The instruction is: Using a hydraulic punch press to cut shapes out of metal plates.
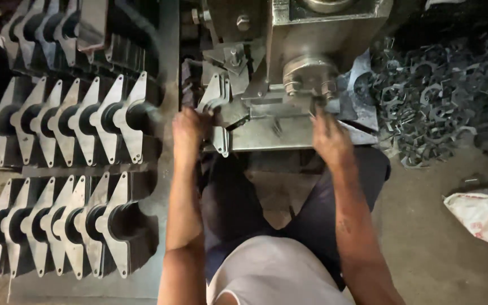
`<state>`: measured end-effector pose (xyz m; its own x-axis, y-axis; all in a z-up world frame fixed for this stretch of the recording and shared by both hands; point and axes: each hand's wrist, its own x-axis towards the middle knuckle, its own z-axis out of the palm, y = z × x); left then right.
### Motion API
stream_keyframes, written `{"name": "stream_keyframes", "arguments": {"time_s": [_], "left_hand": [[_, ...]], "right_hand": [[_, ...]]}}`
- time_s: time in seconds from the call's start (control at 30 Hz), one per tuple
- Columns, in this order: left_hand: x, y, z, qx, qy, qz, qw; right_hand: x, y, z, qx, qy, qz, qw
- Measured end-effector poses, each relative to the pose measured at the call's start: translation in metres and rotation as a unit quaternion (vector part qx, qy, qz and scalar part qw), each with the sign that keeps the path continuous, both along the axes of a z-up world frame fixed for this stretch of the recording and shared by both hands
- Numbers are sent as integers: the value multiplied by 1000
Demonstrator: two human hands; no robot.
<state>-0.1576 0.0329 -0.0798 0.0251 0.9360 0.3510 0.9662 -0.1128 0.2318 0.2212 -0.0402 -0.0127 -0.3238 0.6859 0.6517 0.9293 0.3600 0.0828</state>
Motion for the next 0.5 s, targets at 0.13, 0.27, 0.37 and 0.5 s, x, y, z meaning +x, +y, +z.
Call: {"name": "stream_keyframes", "arguments": {"time_s": [0.13,0.27,0.37,0.5], "left_hand": [[8,32,-6,-177,-114,98,973],[14,41,-55,-22,-65,81,994],[11,44,-56,-36,-38,62,997],[9,30,-32,35,-55,-36,997]], "right_hand": [[59,10,-42,-55,417,-108,901],[43,-3,-7,-158,817,-53,552],[4,-17,1,-223,811,-14,540],[-37,-28,-4,-289,707,12,646]]}}
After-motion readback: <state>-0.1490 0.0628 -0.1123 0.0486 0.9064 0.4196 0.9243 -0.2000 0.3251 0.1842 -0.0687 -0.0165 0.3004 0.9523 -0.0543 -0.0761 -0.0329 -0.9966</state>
